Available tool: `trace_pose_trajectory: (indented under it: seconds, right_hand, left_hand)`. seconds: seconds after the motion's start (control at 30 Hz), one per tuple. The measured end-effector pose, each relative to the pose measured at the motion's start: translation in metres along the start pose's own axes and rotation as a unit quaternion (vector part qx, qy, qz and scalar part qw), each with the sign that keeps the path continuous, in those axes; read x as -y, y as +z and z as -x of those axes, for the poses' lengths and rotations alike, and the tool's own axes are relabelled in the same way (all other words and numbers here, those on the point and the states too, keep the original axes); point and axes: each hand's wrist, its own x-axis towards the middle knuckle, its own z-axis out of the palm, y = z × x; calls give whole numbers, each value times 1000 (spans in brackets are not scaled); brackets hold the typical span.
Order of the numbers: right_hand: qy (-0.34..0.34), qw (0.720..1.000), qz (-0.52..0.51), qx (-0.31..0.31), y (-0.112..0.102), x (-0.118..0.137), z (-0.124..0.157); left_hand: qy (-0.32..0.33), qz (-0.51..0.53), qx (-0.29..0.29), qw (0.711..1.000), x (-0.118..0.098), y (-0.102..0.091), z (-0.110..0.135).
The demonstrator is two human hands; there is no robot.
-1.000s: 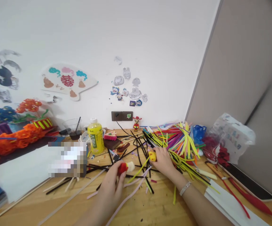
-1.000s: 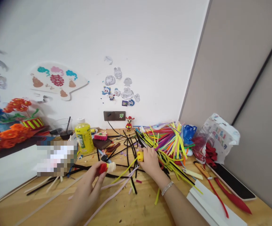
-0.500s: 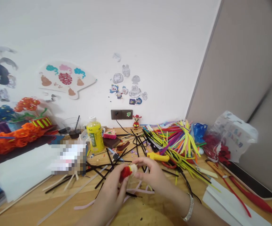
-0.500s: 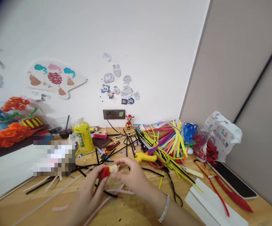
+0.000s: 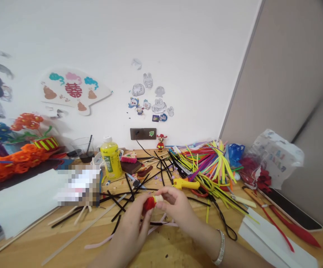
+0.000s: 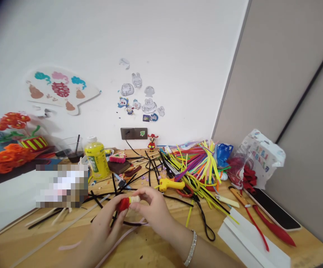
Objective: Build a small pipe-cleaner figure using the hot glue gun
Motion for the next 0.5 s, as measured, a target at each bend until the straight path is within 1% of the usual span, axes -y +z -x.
trace_pose_trajectory:
  seconds: [0.1,0.3,0.5]
  right_hand:
    - [9,1000,1,-5,0,-1,0]
    - [-3,1000,0,-9,1,0,1]
    - [8,1000,4,-9,1,3,1]
  left_hand:
    - [2,3,-3,1000,0,0,-1]
    - [18,1,-8,1000,1,1,0]
    - [35,7,-9,999,0,-1,-2]
